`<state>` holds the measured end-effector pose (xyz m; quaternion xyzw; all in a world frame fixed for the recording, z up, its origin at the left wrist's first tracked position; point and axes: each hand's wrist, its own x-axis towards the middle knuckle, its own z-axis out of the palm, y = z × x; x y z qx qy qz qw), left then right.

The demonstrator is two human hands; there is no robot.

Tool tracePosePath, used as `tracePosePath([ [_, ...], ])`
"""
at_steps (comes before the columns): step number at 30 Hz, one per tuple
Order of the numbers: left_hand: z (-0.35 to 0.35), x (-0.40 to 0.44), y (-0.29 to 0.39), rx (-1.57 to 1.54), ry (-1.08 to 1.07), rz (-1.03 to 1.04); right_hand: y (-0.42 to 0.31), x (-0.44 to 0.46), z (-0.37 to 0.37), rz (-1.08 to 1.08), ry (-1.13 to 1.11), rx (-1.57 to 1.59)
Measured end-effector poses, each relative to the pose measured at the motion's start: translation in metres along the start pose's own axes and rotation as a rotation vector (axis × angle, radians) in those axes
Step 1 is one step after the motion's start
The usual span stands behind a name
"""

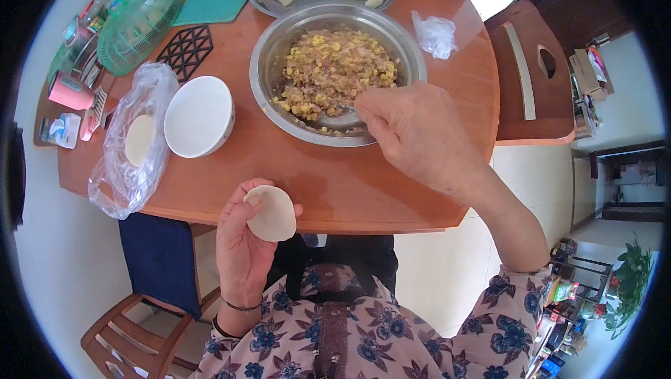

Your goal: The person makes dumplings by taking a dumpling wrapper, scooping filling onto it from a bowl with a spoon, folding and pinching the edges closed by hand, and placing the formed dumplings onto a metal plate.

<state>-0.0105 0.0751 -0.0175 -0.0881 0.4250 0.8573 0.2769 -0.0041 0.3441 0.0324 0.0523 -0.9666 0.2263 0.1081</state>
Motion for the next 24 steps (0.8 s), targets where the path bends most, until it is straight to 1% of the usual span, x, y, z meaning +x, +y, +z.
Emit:
tracePosePath([
  [1,-0.001,0.001,0.0,0.007,-0.01,0.002,0.001,-0.001,0.0,0.0,0.001,0.0],
  [3,-0.001,0.002,0.0,0.016,-0.018,0.004,0.003,-0.003,0.001,0.151,0.006,0.255],
  [4,0.0,0.002,0.0,0.028,-0.013,0.004,0.007,-0.004,-0.001,0.15,0.005,0.256],
  [6,0.001,0.002,0.001,0.039,-0.004,0.006,0.02,-0.004,-0.008,0.197,-0.026,0.421],
  [7,0.003,0.001,0.002,0.027,-0.006,-0.002,0.025,-0.005,-0.01,0.195,-0.028,0.422],
  [9,0.006,0.001,0.003,0.014,-0.009,-0.007,0.033,-0.006,-0.012,0.29,-0.004,0.566],
  [10,0.008,0.001,0.002,-0.01,-0.003,-0.001,0.036,-0.006,-0.013,0.289,-0.003,0.568],
  [12,0.01,0.002,0.003,-0.036,-0.001,0.006,0.04,-0.008,-0.017,0.373,-0.013,0.665],
  [14,0.012,0.003,0.003,-0.122,0.005,0.08,0.047,-0.014,-0.021,0.378,0.003,0.659],
  [15,0.014,0.004,0.003,-0.122,0.006,0.083,0.049,-0.017,-0.023,0.384,0.018,0.654],
  [17,0.019,0.004,0.006,-0.209,0.021,0.195,0.043,-0.021,-0.031,0.399,0.028,0.621],
  [21,0.026,0.013,0.007,-0.282,-0.057,0.256,0.032,-0.027,-0.04,0.414,0.089,0.591],
  [24,0.03,0.022,0.003,-0.345,-0.104,0.279,0.046,-0.03,-0.034,0.396,0.054,0.524],
])
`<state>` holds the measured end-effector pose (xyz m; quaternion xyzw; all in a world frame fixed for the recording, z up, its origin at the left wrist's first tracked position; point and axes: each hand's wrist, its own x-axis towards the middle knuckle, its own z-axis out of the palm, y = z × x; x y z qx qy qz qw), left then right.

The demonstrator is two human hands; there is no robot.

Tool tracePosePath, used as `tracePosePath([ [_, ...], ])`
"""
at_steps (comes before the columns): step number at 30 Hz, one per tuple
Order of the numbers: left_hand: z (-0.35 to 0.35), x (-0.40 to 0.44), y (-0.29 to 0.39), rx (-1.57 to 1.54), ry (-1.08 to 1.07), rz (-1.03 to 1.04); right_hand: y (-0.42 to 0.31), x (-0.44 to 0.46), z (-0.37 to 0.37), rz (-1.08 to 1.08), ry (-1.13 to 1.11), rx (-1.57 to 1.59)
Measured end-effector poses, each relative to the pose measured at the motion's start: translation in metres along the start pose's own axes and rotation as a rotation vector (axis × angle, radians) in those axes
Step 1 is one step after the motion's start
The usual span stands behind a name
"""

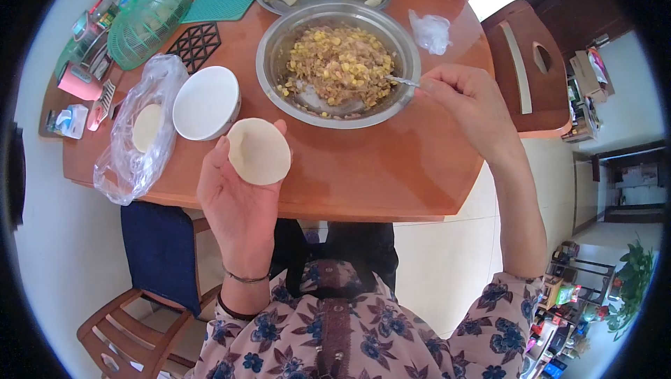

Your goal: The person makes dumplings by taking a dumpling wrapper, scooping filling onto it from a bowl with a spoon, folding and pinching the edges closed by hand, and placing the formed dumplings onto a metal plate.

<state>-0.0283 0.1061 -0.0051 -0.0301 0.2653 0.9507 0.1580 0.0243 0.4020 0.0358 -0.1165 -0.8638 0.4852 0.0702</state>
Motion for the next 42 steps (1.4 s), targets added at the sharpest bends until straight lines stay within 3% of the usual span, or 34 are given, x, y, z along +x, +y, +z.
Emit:
tracePosePath([
  [9,0.001,-0.007,-0.004,-0.028,0.001,-0.063,0.034,0.006,-0.017,0.178,0.122,0.225],
  [16,0.003,-0.009,-0.002,-0.082,-0.008,-0.06,0.033,0.006,-0.009,0.162,0.083,0.103],
  [19,-0.001,-0.01,-0.001,-0.073,-0.018,-0.041,0.031,0.006,-0.009,0.128,0.168,0.1],
  [26,0.002,-0.008,-0.002,-0.091,-0.111,0.021,-0.014,-0.021,-0.007,0.067,0.147,0.251],
  [31,0.003,-0.007,-0.01,-0.112,-0.043,0.051,-0.046,-0.055,0.017,0.031,0.09,0.297],
  [36,0.013,-0.013,-0.014,-0.192,0.051,0.106,-0.055,-0.075,0.057,-0.128,0.053,0.219],
  [40,0.014,-0.017,-0.019,-0.152,0.013,0.199,-0.061,-0.09,0.082,-0.08,0.062,0.12],
  [42,0.014,-0.02,-0.022,-0.155,0.013,0.222,-0.055,-0.092,0.097,-0.273,0.173,-0.181],
])
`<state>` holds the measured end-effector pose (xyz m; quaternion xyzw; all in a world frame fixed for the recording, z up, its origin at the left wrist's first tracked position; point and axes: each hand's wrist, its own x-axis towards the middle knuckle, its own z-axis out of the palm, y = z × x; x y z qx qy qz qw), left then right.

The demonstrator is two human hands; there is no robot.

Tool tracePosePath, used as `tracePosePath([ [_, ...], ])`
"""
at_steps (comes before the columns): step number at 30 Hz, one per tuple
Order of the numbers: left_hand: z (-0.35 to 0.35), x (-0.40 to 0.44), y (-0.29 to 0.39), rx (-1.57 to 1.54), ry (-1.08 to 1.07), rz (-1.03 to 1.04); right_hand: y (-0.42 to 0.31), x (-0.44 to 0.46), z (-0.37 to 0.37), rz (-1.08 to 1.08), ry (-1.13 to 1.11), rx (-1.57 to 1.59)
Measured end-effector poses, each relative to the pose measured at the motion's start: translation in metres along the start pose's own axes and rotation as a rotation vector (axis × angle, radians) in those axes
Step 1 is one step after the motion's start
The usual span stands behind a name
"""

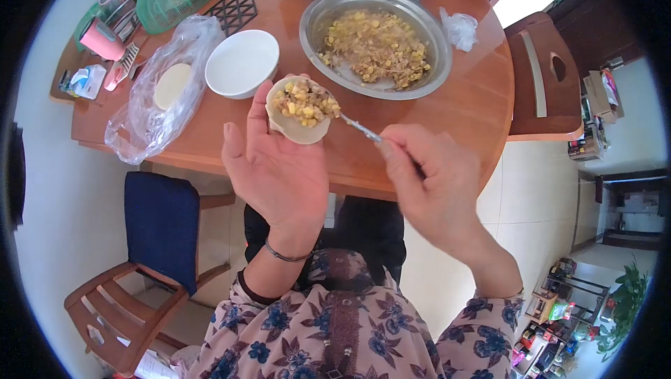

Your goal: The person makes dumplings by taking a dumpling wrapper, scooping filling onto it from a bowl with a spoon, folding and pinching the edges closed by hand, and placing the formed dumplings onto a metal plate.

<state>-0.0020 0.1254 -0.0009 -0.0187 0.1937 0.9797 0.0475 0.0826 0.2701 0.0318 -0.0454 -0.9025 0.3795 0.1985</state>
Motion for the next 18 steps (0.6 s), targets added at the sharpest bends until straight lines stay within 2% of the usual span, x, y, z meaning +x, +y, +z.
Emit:
tracePosePath([
  [1,0.0,-0.002,-0.001,0.0,-0.018,0.016,0.0,-0.001,0.007,-0.133,0.062,-0.083],
  [2,-0.001,-0.004,-0.001,-0.001,-0.037,0.031,0.0,-0.002,0.013,-0.132,0.061,-0.082],
  [4,-0.006,-0.005,-0.005,0.008,-0.056,0.054,-0.001,-0.007,0.02,-0.283,0.103,-0.184],
  [11,-0.012,-0.003,-0.009,0.076,-0.043,0.139,-0.001,-0.016,0.038,-0.354,0.14,-0.29],
  [18,-0.012,-0.004,-0.002,0.059,-0.046,0.097,0.0,-0.015,0.041,-0.437,0.228,-0.309],
])
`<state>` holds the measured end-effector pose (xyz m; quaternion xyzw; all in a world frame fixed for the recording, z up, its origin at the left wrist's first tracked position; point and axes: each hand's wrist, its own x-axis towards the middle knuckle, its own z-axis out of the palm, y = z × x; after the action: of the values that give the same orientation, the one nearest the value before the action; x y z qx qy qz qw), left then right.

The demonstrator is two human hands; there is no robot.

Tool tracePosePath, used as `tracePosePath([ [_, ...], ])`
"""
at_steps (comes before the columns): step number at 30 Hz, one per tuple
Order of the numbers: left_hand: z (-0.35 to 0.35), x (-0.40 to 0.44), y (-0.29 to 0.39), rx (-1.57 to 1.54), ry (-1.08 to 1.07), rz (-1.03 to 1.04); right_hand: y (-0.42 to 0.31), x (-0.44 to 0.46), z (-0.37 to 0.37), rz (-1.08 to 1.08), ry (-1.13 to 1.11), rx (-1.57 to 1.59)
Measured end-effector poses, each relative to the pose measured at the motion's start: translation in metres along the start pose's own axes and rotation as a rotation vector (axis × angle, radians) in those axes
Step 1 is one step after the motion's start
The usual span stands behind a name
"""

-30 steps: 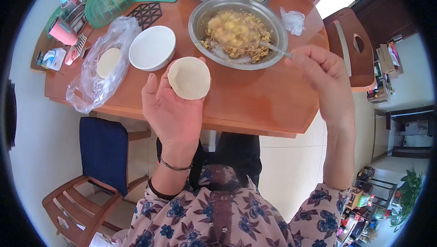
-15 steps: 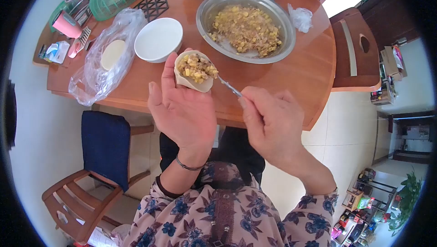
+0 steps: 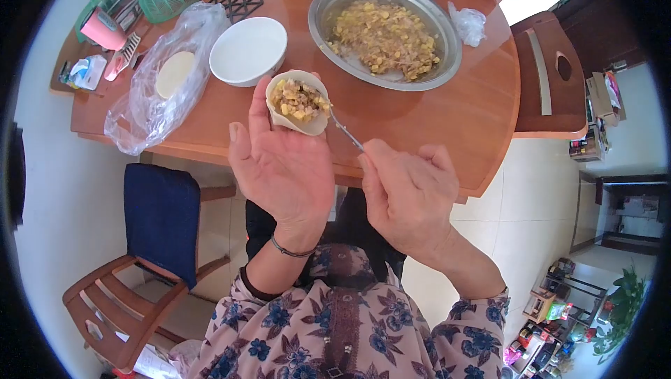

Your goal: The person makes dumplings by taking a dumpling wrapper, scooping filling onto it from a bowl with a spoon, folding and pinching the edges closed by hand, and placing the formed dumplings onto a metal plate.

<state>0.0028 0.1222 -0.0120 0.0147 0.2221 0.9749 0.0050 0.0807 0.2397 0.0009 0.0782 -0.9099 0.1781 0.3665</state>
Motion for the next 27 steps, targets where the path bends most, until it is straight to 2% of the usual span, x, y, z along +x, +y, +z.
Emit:
tracePosePath([
  [9,0.002,0.0,0.003,-0.013,0.02,0.004,0.003,0.0,0.0,0.039,0.006,0.069],
  [11,0.002,-0.001,0.005,-0.089,-0.032,-0.027,0.003,0.0,-0.001,0.051,0.014,0.075],
  [14,0.0,-0.001,0.004,-0.093,-0.044,-0.035,0.003,0.001,-0.003,0.024,-0.049,0.049],
  [16,0.0,-0.002,0.005,-0.107,-0.043,-0.046,0.007,0.002,-0.001,0.016,0.013,0.051],
  [20,0.0,-0.001,0.004,-0.075,0.003,-0.04,0.009,-0.001,0.001,-0.016,0.023,0.048],
  [27,0.001,-0.001,0.004,-0.126,-0.043,-0.051,0.011,-0.003,0.001,0.002,0.019,0.087],
])
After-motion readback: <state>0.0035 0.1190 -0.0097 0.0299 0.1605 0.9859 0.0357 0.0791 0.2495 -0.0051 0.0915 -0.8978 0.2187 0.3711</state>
